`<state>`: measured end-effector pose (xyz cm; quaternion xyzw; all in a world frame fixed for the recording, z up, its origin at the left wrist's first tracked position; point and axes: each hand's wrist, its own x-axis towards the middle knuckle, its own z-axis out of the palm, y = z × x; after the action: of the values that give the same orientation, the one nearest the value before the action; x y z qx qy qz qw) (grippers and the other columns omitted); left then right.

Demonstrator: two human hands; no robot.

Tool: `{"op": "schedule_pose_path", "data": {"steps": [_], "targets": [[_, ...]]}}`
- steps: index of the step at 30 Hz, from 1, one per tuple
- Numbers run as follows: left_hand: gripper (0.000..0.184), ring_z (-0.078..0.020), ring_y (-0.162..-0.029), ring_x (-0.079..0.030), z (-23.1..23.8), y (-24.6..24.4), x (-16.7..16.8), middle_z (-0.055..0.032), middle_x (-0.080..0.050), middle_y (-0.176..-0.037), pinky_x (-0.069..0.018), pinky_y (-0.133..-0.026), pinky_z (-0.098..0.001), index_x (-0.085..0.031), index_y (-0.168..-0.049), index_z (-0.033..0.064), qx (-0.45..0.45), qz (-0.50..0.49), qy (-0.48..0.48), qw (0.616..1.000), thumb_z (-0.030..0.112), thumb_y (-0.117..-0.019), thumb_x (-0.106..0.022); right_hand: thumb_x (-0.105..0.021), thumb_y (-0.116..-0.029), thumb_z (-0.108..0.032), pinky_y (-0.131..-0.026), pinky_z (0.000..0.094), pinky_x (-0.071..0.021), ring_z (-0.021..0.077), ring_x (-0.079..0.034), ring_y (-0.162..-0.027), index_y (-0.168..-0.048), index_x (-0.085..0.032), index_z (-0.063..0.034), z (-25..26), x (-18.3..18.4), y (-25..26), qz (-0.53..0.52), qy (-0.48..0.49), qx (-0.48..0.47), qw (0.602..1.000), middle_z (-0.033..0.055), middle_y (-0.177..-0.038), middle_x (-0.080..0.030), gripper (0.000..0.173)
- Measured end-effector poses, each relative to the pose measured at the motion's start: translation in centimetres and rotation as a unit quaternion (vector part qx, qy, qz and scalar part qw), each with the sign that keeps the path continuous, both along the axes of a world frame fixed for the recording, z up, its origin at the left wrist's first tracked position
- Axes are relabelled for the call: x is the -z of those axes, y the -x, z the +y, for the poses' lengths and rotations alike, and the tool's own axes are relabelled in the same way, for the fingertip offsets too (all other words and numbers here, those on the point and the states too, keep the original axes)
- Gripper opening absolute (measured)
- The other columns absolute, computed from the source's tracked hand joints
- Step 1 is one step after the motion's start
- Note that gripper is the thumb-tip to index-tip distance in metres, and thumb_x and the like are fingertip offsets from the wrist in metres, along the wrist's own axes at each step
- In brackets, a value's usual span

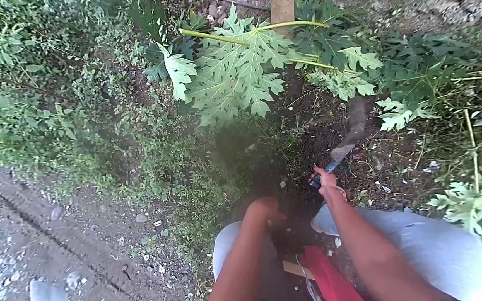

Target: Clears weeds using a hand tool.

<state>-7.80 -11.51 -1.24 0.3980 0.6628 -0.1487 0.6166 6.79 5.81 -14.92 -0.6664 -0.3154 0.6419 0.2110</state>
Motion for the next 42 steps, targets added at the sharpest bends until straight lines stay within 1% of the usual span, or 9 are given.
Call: {"op": "schedule_pose_path", "data": {"steps": [4,7,15,18,23,27,31,38,42], "targets": [[0.058,-0.0366,-0.106,-0.069,0.4,-0.2,0.6,-0.0234,-0.071,-0.113,-0.0493,-0.100,-0.0592,-0.067,-0.118,-0.0069,0.008,-0.009,-0.003,1.000,0.048,-0.1057,-0.054,-0.074,-0.0921,-0.015,-0.090,0.0497,-0.0566,0.0320,-0.070,-0.101,-0.139,-0.054,0.0032,-2.7,5.6,-4.7,-0.300,0.046,-0.472,0.828,0.0222,-0.119,-0.067,0.054],[0.058,-0.0376,-0.108,-0.068,0.7,0.0,0.8,-0.0238,-0.071,-0.114,-0.0484,-0.101,-0.0608,-0.067,-0.119,-0.0063,0.027,-0.008,0.002,1.000,0.048,-0.1058,-0.053,-0.074,-0.0904,-0.020,-0.097,0.0605,-0.0531,0.0405,-0.069,-0.112,-0.144,-0.053,-0.0013,-2.2,5.7,-7.3,-0.358,0.016,-0.578,0.733,0.0257,-0.127,-0.066,0.060],[0.060,-0.0395,-0.105,-0.068,1.6,-0.6,0.6,-0.0248,-0.071,-0.110,-0.0484,-0.098,-0.0628,-0.068,-0.114,-0.0075,0.058,-0.022,-0.001,0.998,0.050,-0.1049,-0.054,-0.073,-0.0985,-0.021,-0.058,0.0373,-0.0594,0.0181,-0.063,-0.058,-0.126,-0.052,0.0024,-1.4,3.2,-3.9,-0.119,0.014,-0.137,0.983,0.0095,-0.080,-0.062,0.042],[0.060,-0.0398,-0.108,-0.068,1.9,-0.9,0.7,-0.0245,-0.071,-0.113,-0.0473,-0.099,-0.0635,-0.067,-0.118,-0.0065,0.059,-0.020,0.013,0.998,0.051,-0.1047,-0.054,-0.074,-0.0934,-0.016,-0.073,0.0449,-0.0597,0.0275,-0.069,-0.076,-0.129,-0.056,0.0064,-1.6,5.0,-4.9,-0.243,-0.008,-0.288,0.926,0.0187,-0.096,-0.069,0.046],[0.063,-0.0444,-0.137,-0.052,1.7,0.3,0.2,-0.0289,-0.051,-0.149,-0.0405,-0.112,-0.0647,-0.058,-0.138,-0.0035,-0.023,0.059,-0.028,0.998,0.048,-0.1024,-0.061,-0.073,-0.0922,-0.026,-0.102,0.0683,-0.0470,0.0481,-0.057,-0.129,-0.144,-0.054,0.0002,2.4,3.3,-9.3,-0.409,-0.037,-0.639,0.651,0.0296,-0.140,-0.058,0.061],[0.090,-0.0499,-0.135,-0.052,0.4,2.9,-0.3,-0.0243,-0.005,-0.172,-0.0481,-0.107,-0.0618,-0.026,-0.162,0.0026,-0.180,0.185,-0.042,0.965,0.046,-0.0972,-0.070,-0.072,-0.0935,-0.023,-0.097,0.0621,-0.0511,0.0421,-0.066,-0.116,-0.138,-0.056,0.0016,4.5,0.3,-8.1,-0.372,-0.039,-0.543,0.752,0.0273,-0.126,-0.066,0.053],[0.095,-0.0523,-0.139,-0.046,-1.6,4.8,0.1,-0.0332,-0.009,-0.168,-0.0453,-0.110,-0.0614,-0.022,-0.161,-0.0029,-0.219,0.216,-0.002,0.951,0.046,-0.0958,-0.072,-0.072,-0.0946,-0.016,-0.071,0.0434,-0.0606,0.0252,-0.070,-0.073,-0.137,-0.050,0.0026,1.4,1.8,-4.9,-0.234,-0.020,-0.327,0.916,0.0176,-0.100,-0.067,0.051],[0.064,-0.0444,-0.138,-0.051,-2.4,5.1,-0.2,-0.0323,-0.054,-0.142,-0.0411,-0.112,-0.0613,-0.056,-0.134,-0.0124,-0.186,0.191,0.045,0.963,0.041,-0.1009,-0.066,-0.073,-0.0934,-0.025,-0.102,0.0674,-0.0473,0.0480,-0.058,-0.128,-0.145,-0.051,0.0016,3.2,2.0,-9.3,-0.412,-0.036,-0.613,0.673,0.0311,-0.139,-0.058,0.062],[0.044,-0.0519,-0.130,-0.054,-3.0,5.3,-0.2,-0.0389,-0.058,-0.132,-0.0415,-0.109,-0.0650,-0.061,-0.123,-0.0160,-0.225,0.218,-0.064,0.948,0.024,-0.1044,-0.060,-0.072,-0.0942,-0.023,-0.097,0.0628,-0.0508,0.0429,-0.065,-0.117,-0.143,-0.053,0.0011,5.8,-0.8,-7.9,-0.374,-0.039,-0.558,0.740,0.0281,-0.129,-0.064,0.057]]}}
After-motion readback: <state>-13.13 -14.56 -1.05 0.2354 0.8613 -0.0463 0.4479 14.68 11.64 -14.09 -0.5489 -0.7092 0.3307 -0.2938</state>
